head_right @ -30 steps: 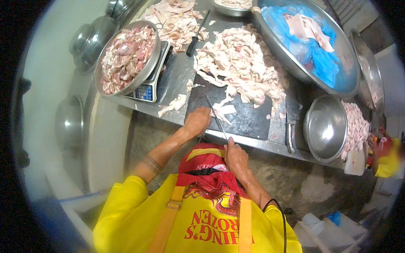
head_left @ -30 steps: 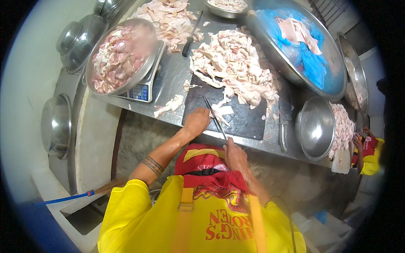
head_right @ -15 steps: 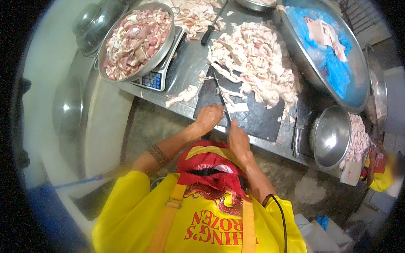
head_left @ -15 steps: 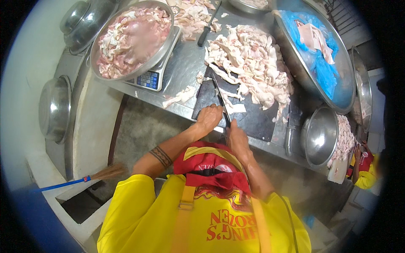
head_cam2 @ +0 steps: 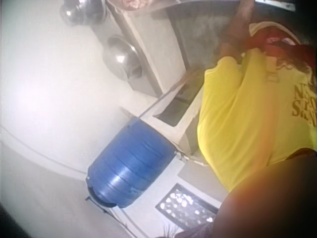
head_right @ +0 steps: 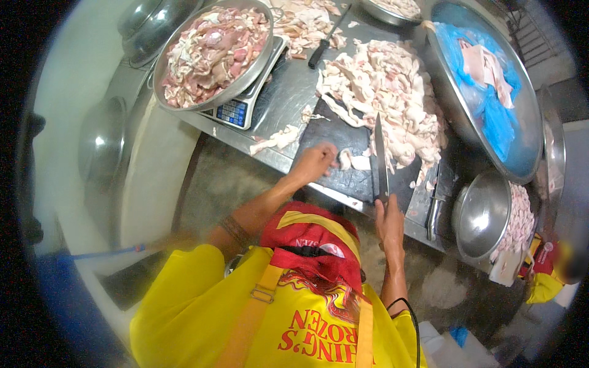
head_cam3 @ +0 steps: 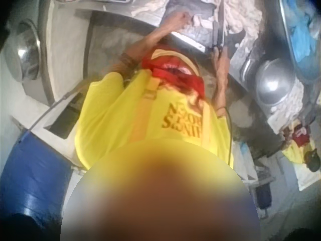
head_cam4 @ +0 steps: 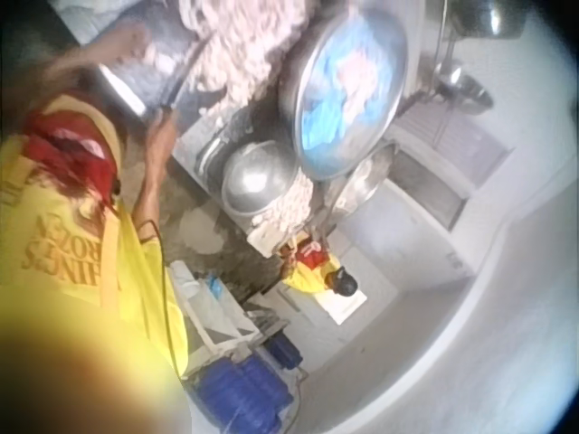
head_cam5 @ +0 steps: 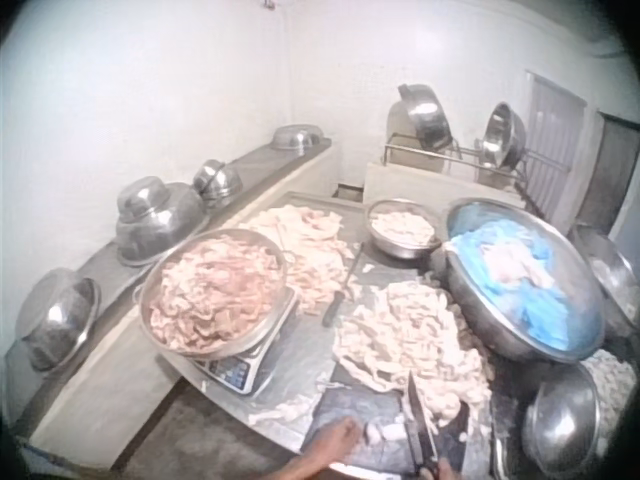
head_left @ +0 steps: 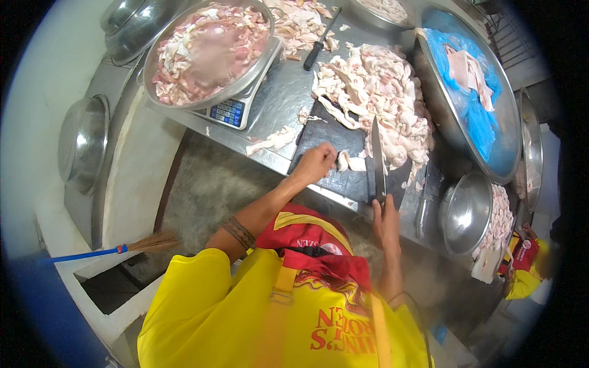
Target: The person repeatedly slices pieces of raw meat on a cutting board using a knife. They transfer the cut pieces into a metal bowl and continue processing additional pieces from a pile on the board.
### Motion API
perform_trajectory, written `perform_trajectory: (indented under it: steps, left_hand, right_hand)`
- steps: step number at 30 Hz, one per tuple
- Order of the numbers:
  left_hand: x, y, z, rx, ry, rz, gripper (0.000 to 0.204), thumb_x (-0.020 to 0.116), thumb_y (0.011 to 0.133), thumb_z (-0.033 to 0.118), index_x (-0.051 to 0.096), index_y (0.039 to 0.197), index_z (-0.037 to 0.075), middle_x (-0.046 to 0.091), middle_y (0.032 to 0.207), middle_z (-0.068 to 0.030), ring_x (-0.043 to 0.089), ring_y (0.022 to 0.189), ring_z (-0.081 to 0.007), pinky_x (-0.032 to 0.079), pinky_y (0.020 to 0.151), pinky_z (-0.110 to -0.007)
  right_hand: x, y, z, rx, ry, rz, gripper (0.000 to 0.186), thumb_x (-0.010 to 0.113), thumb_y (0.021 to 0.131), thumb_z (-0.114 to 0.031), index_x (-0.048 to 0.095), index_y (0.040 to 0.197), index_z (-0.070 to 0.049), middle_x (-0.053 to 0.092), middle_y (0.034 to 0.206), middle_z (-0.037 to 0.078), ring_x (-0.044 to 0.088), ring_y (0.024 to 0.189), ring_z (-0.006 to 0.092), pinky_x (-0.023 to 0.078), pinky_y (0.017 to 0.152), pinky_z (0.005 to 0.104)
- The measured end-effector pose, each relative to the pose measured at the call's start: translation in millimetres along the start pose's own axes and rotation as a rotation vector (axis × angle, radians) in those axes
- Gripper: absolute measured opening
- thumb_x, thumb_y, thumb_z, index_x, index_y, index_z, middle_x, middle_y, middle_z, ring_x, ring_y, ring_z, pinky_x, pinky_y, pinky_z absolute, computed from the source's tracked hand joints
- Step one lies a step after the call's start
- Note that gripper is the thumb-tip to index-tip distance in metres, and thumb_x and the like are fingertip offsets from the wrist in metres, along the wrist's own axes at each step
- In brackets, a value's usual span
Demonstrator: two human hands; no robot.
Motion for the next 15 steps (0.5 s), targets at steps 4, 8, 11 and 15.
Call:
perform_trajectory:
  steps: [4, 8, 11, 15]
  left_hand:
    - [-72.5, 2.1, -25.3, 0.145, 0.473, 0.313, 0.045, 0.068, 0.086, 0.009, 0.059, 0.129, 0.004, 0.061, 0.129, -0.0204, 0.06, 0.114, -0.0363, 0.047, 0.101, -0.046]
    - [-119.8, -15.1, -65.8, 0.023, 0.909, 0.259, 0.051, 0.078, 0.083, 0.021, 0.062, 0.127, 0.001, 0.062, 0.119, -0.0207, 0.058, 0.114, -0.0374, 0.046, 0.096, -0.048]
    - [-128.1, -1.0, -78.8, 0.063, 0.887, 0.17, 0.039, 0.079, 0.085, 0.022, 0.066, 0.113, -0.001, 0.066, 0.102, -0.0146, 0.064, 0.094, -0.0308, 0.051, 0.082, -0.043]
    - [-139.6, 17.7, -59.3, -0.263, -0.161, -0.093, 0.025, 0.077, 0.09, 0.021, 0.066, 0.102, 0.002, 0.066, 0.084, -0.0037, 0.062, 0.07, -0.0169, 0.049, 0.064, -0.032]
  right_hand:
    - [1.9, -17.5, -5.0, 0.031, 0.05, -0.263, 0.027, 0.057, 0.102, -0.029, 0.051, 0.113, -0.004, 0.066, 0.092, 0.031, 0.062, 0.093, 0.0534, 0.048, 0.071, 0.0565]
    - [4.7, -7.0, 12.3, -0.107, -0.199, -0.395, 0.03, 0.059, 0.101, -0.034, 0.052, 0.114, -0.008, 0.069, 0.091, 0.026, 0.065, 0.088, 0.0502, 0.049, 0.073, 0.0566]
    - [-10.9, 22.0, 25.3, 0.059, -0.341, -0.08, 0.029, 0.059, 0.101, -0.034, 0.054, 0.111, -0.007, 0.07, 0.088, 0.025, 0.066, 0.087, 0.0502, 0.05, 0.072, 0.0558]
    - [-34.4, 37.9, 20.1, -0.014, -0.235, 0.002, 0.03, 0.061, 0.1, -0.033, 0.055, 0.108, -0.005, 0.069, 0.086, 0.025, 0.066, 0.086, 0.0495, 0.049, 0.071, 0.0531]
Point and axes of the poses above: each hand's wrist, its own y-axis towards the middle knuckle, its own x-axis out of the palm, z = x × y, the point moved 1 cm from there along y, towards the middle knuckle
